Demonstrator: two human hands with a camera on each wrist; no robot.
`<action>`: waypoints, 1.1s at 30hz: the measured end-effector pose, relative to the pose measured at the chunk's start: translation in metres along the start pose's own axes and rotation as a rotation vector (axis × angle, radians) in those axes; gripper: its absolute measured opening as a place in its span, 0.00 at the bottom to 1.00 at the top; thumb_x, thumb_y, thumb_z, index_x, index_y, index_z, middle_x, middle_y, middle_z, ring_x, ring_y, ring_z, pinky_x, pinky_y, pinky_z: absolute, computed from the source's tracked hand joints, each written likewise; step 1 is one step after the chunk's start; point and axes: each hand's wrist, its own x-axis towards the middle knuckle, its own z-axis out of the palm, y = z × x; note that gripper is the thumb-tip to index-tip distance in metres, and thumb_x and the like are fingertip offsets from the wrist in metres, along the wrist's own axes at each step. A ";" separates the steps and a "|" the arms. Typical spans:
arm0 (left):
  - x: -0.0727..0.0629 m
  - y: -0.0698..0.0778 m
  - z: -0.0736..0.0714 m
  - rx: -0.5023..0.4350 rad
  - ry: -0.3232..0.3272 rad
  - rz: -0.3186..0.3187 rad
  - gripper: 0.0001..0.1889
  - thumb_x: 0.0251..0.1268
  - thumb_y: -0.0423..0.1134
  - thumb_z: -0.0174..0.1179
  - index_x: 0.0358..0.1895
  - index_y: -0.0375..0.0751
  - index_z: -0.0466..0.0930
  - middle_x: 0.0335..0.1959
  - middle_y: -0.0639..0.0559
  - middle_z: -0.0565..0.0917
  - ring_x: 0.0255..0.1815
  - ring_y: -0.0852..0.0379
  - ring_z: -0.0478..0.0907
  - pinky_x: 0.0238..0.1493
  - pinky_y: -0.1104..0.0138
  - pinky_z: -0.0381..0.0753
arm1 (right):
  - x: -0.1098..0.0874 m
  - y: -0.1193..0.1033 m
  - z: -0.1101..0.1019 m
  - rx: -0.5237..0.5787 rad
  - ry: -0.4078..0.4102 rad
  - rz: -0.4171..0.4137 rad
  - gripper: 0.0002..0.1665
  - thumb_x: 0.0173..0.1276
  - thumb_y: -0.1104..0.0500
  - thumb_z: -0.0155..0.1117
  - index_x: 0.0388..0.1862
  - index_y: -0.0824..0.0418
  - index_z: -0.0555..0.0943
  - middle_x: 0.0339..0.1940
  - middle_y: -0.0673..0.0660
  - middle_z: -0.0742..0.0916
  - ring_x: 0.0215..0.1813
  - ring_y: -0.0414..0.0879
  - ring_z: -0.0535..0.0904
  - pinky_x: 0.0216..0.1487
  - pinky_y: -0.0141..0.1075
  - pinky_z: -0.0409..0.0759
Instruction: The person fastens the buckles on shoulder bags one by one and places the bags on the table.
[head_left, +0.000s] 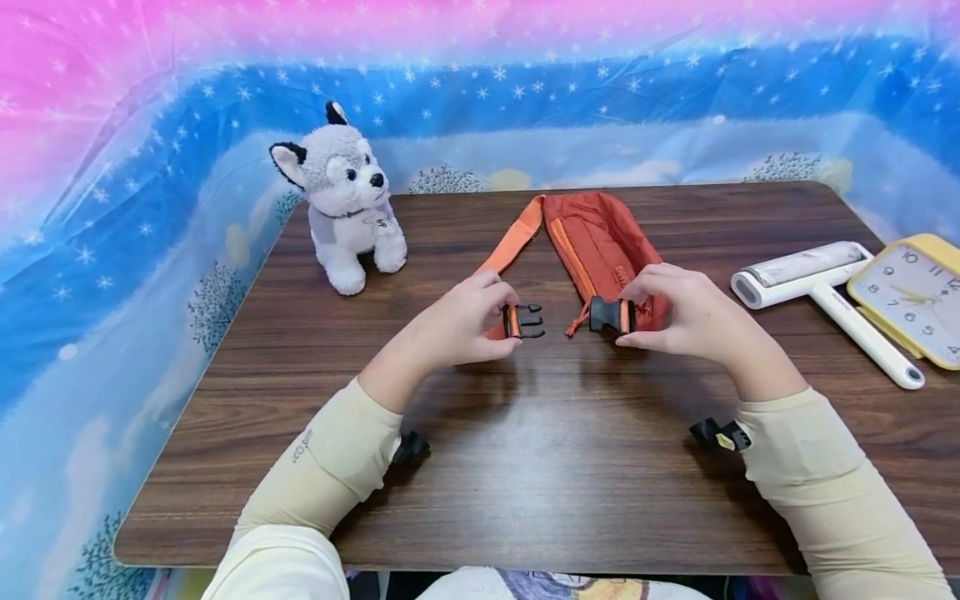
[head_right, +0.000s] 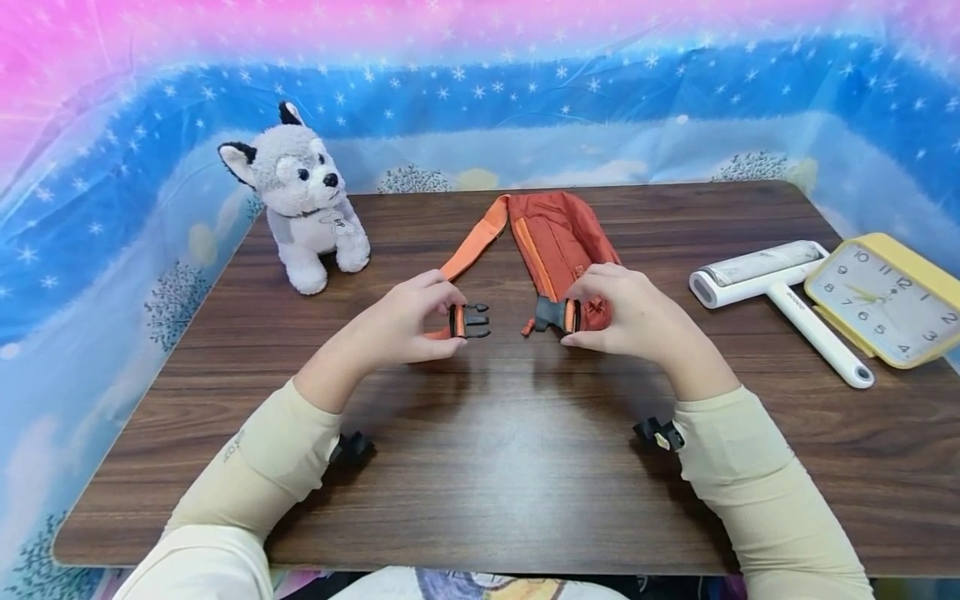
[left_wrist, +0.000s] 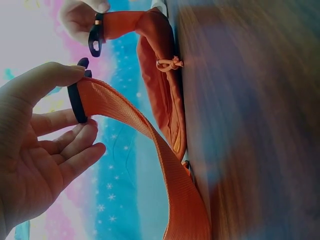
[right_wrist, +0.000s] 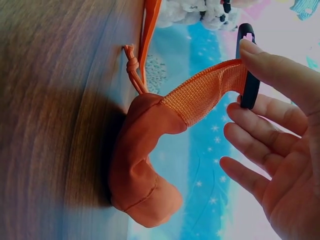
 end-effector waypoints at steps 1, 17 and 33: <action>0.000 0.000 0.000 -0.001 -0.001 -0.002 0.17 0.52 0.39 0.67 0.43 0.33 0.77 0.38 0.45 0.73 0.38 0.50 0.78 0.42 0.65 0.75 | 0.000 0.000 0.000 0.002 -0.001 -0.001 0.23 0.41 0.54 0.81 0.37 0.56 0.81 0.33 0.44 0.80 0.34 0.35 0.72 0.33 0.33 0.71; 0.001 0.000 0.003 0.011 0.033 0.030 0.17 0.52 0.38 0.67 0.42 0.32 0.77 0.38 0.45 0.73 0.38 0.52 0.77 0.42 0.66 0.75 | 0.001 -0.002 0.004 0.030 0.016 -0.032 0.23 0.40 0.57 0.81 0.36 0.56 0.82 0.33 0.45 0.81 0.33 0.36 0.74 0.34 0.29 0.69; 0.000 0.003 0.004 -0.001 0.065 0.089 0.15 0.50 0.37 0.68 0.40 0.33 0.78 0.37 0.45 0.73 0.35 0.53 0.74 0.39 0.67 0.73 | 0.001 -0.001 0.006 0.048 -0.007 -0.050 0.23 0.41 0.56 0.81 0.37 0.56 0.82 0.33 0.45 0.82 0.35 0.36 0.75 0.36 0.30 0.71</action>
